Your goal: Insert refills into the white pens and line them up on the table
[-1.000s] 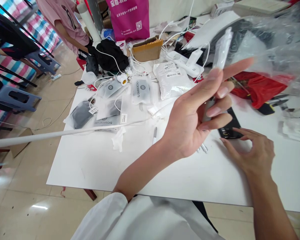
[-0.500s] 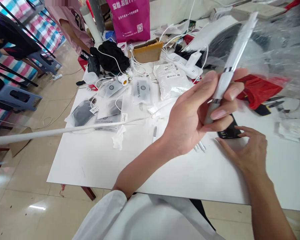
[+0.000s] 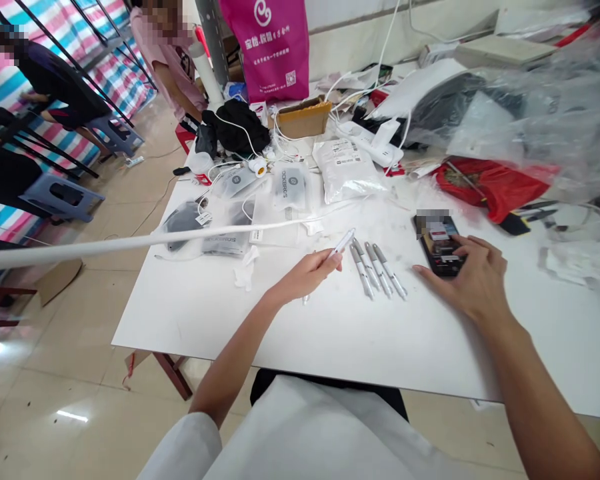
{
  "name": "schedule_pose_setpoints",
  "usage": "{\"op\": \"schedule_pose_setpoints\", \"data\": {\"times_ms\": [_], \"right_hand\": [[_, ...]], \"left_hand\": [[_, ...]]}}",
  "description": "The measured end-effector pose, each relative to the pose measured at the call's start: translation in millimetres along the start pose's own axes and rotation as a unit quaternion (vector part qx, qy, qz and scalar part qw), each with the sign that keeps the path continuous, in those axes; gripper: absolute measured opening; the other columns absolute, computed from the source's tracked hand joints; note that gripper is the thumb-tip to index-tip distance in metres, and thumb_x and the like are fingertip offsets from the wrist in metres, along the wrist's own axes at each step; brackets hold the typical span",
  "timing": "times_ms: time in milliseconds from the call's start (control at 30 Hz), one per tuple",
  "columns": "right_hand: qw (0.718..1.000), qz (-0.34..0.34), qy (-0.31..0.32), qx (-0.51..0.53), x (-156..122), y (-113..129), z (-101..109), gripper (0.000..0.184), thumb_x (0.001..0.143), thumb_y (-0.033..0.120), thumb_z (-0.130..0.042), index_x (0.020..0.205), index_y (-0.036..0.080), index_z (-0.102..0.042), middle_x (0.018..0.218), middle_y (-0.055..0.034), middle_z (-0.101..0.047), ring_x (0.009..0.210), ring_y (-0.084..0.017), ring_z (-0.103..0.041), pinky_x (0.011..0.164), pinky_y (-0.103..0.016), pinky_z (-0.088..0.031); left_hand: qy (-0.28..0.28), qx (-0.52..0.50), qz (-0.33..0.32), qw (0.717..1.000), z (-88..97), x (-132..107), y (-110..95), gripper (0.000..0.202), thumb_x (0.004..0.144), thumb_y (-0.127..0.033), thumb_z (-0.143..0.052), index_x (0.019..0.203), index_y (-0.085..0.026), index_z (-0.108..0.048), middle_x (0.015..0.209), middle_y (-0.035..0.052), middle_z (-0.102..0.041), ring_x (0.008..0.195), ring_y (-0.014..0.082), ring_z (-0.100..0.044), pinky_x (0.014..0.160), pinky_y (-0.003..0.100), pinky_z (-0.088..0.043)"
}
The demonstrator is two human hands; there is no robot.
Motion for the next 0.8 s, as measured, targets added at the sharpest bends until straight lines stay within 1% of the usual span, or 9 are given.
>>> {"op": "schedule_pose_setpoints", "data": {"times_ms": [100,167,267,367,433,533,667,733,800], "right_hand": [[1.0,0.018,-0.009,0.016,13.8,18.7,1.2,0.08,0.079,0.089,-0.069,0.117,0.022,-0.048,0.156,-0.0287,-0.056,0.149,-0.042,-0.047,0.12,-0.059,-0.035],[0.998,0.048,-0.014,0.049,18.3,45.4,1.0,0.069,0.086,0.074,-0.074,0.124,0.021,-0.051,0.15,-0.0247,-0.062,0.14,-0.039,-0.056,0.117,-0.057,-0.04],[0.985,0.089,0.006,0.145,18.2,95.9,-8.4,0.057,0.099,0.053,-0.069,0.144,0.021,-0.052,0.145,-0.0187,-0.067,0.131,-0.034,-0.064,0.112,-0.052,-0.051],[0.968,0.154,0.056,0.188,13.6,144.0,-27.5,0.039,0.107,0.039,-0.061,0.144,0.027,-0.057,0.133,-0.0121,-0.074,0.119,-0.029,-0.071,0.104,-0.047,-0.057],[0.959,0.192,0.067,0.198,10.2,162.3,-37.6,0.031,0.109,0.033,-0.057,0.139,0.028,-0.062,0.119,-0.0096,-0.077,0.107,-0.027,-0.073,0.095,-0.044,-0.06],[0.952,0.208,0.075,0.214,6.1,167.5,-48.0,0.026,0.11,0.029,-0.055,0.133,0.028,-0.066,0.107,-0.0088,-0.076,0.095,-0.026,-0.073,0.085,-0.042,-0.061],[0.951,0.206,0.067,0.219,0.7,160.5,-49.8,0.024,0.109,0.03,-0.057,0.129,0.026,-0.068,0.109,-0.0112,-0.076,0.098,-0.027,-0.074,0.086,-0.042,-0.061],[0.953,0.194,0.059,0.223,-0.1,156.4,-48.0,0.024,0.109,0.03,-0.056,0.129,0.025,-0.068,0.11,-0.0116,-0.077,0.099,-0.027,-0.074,0.087,-0.041,-0.06],[0.956,0.177,0.055,0.227,0.5,152.7,-46.7,0.022,0.109,0.031,-0.056,0.126,0.024,-0.068,0.108,-0.0105,-0.077,0.096,-0.026,-0.074,0.086,-0.04,-0.06]], "left_hand": [[-0.006,0.098,-0.022,0.995,4.2,7.2,2.3,0.056,0.109,-0.068,-0.036,0.11,-0.021,-0.067,0.09,0.0034,-0.058,0.079,0.0176,-0.05,0.078,0.034,-0.045],[-0.004,0.148,-0.066,0.987,3.3,16.5,1.2,0.054,0.112,-0.061,-0.034,0.127,-0.02,-0.066,0.105,0.0068,-0.061,0.096,0.021,-0.058,0.093,0.036,-0.049],[-0.014,0.245,-0.125,0.961,2.5,30.3,7.7,0.05,0.114,-0.049,-0.033,0.148,-0.02,-0.057,0.116,0.0112,-0.06,0.118,0.0268,-0.057,0.111,0.044,-0.046],[-0.033,0.323,-0.178,0.929,2.1,35.8,18.9,0.052,0.115,-0.042,-0.032,0.16,-0.019,-0.046,0.122,0.0134,-0.059,0.123,0.0297,-0.053,0.116,0.049,-0.047],[-0.04,0.355,-0.212,0.91,0.3,34.3,25.4,0.053,0.115,-0.039,-0.032,0.164,-0.02,-0.041,0.125,0.0138,-0.059,0.122,0.0307,-0.052,0.115,0.052,-0.048],[-0.052,0.391,-0.256,0.882,-2.6,29.1,31.7,0.057,0.111,-0.024,-0.034,0.167,-0.02,-0.037,0.125,0.0143,-0.059,0.121,0.0313,-0.052,0.112,0.054,-0.051],[-0.068,0.42,-0.302,0.853,-5.4,25.6,34.7,0.076,0.099,-0.001,-0.034,0.172,-0.022,-0.03,0.131,0.0155,-0.059,0.125,0.0309,-0.053,0.113,0.056,-0.053],[-0.078,0.416,-0.325,0.846,-5.8,24.7,33.5,0.083,0.096,0.005,-0.032,0.173,-0.025,-0.027,0.134,0.0154,-0.058,0.13,0.0296,-0.054,0.113,0.054,-0.054],[-0.093,0.394,-0.347,0.846,-4.2,23.4,30.9,0.079,0.099,0.005,-0.03,0.171,-0.027,-0.031,0.136,0.0144,-0.059,0.132,0.0266,-0.056,0.112,0.049,-0.057]]}}
Point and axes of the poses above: each hand's wrist, its own x-axis towards the middle knuckle, its own z-axis out of the back of the hand, y = z × x, the point moved 8 cm from there along x, towards the middle knuckle
